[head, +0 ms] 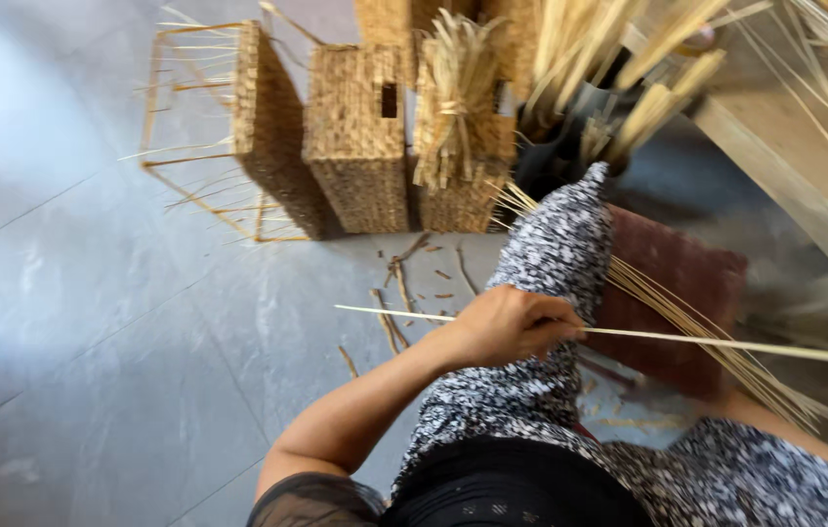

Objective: The person sits on a low stool and uses a small knife to split and shave thin bamboo strips, drawing each strip across the blade to trim it thin. Finished strips are laid onto a growing bundle across the lap, and shavings fall to the floor.

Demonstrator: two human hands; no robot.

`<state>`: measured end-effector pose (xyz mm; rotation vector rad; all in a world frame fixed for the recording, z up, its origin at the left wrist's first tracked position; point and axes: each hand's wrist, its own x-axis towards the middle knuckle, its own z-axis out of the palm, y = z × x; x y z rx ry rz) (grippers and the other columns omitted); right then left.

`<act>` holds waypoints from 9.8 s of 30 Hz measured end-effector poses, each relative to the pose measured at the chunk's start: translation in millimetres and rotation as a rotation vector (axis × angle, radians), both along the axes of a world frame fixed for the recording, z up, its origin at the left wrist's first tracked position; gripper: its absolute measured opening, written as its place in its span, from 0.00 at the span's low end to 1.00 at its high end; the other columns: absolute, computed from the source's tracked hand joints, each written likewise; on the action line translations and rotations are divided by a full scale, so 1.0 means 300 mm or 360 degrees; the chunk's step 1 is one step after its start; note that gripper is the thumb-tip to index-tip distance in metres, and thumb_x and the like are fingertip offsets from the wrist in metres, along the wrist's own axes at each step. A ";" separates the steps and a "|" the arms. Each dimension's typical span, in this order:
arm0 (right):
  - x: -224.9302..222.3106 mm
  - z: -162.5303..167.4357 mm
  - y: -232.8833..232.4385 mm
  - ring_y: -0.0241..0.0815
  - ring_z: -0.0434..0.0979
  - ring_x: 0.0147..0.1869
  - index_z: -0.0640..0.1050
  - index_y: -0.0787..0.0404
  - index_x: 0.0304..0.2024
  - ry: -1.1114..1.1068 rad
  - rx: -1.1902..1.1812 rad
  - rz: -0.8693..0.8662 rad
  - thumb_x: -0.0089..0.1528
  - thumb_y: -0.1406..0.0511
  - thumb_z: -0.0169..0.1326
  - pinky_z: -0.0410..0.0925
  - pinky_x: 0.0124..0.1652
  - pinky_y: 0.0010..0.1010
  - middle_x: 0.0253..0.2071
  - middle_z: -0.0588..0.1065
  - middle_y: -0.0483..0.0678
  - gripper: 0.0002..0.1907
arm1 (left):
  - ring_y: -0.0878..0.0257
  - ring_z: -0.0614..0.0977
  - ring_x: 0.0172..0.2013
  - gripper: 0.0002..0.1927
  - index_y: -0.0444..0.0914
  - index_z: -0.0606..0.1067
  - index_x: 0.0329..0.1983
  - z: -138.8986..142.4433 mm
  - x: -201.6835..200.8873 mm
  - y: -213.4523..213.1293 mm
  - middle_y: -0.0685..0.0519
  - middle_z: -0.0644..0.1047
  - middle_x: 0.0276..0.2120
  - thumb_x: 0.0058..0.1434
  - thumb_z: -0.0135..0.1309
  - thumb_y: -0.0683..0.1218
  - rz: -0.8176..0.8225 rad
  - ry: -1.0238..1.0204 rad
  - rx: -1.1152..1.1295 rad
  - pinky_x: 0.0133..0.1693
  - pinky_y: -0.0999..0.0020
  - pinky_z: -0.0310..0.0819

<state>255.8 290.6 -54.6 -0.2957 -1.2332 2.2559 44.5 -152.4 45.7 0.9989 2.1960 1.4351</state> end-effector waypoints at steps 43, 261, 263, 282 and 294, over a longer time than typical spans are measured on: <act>0.067 0.268 -0.192 0.39 0.70 0.27 0.72 0.69 0.66 -0.0153 0.0277 -0.0385 0.72 0.68 0.51 0.65 0.28 0.25 0.32 0.75 0.54 0.21 | 0.73 0.82 0.22 0.09 0.40 0.84 0.43 -0.073 0.009 0.128 0.56 0.82 0.19 0.64 0.56 0.44 -0.0215 -0.0249 -0.0216 0.25 0.75 0.75; 0.133 0.251 -0.104 0.33 0.69 0.25 0.72 0.61 0.67 -0.0214 0.0389 -0.0716 0.73 0.68 0.50 0.65 0.26 0.24 0.29 0.74 0.47 0.19 | 0.72 0.71 0.18 0.08 0.38 0.84 0.44 -0.240 -0.089 0.096 0.55 0.78 0.19 0.65 0.58 0.40 0.0066 -0.0061 -0.0267 0.20 0.76 0.60; 0.078 0.225 -0.190 0.30 0.67 0.25 0.70 0.59 0.71 -0.0430 0.0427 -0.0451 0.72 0.68 0.48 0.63 0.27 0.20 0.26 0.72 0.45 0.24 | 0.75 0.73 0.22 0.09 0.37 0.83 0.47 -0.244 -0.061 0.152 0.57 0.77 0.21 0.66 0.55 0.39 -0.0058 -0.0148 -0.0016 0.23 0.79 0.63; -0.090 0.083 -0.337 0.29 0.71 0.21 0.74 0.64 0.61 -0.0393 0.0473 0.0216 0.73 0.68 0.43 0.65 0.20 0.18 0.27 0.78 0.47 0.16 | 0.71 0.76 0.17 0.08 0.39 0.84 0.43 -0.252 0.034 0.280 0.55 0.81 0.20 0.63 0.56 0.40 -0.0267 -0.0043 -0.0336 0.17 0.76 0.62; 0.100 0.112 -0.107 0.31 0.70 0.23 0.75 0.62 0.63 -0.0317 0.0048 -0.0393 0.71 0.69 0.49 0.63 0.23 0.20 0.27 0.76 0.47 0.18 | 0.73 0.86 0.26 0.07 0.40 0.82 0.43 -0.367 -0.098 0.108 0.56 0.84 0.25 0.64 0.55 0.42 -0.0453 0.0070 -0.0185 0.25 0.77 0.77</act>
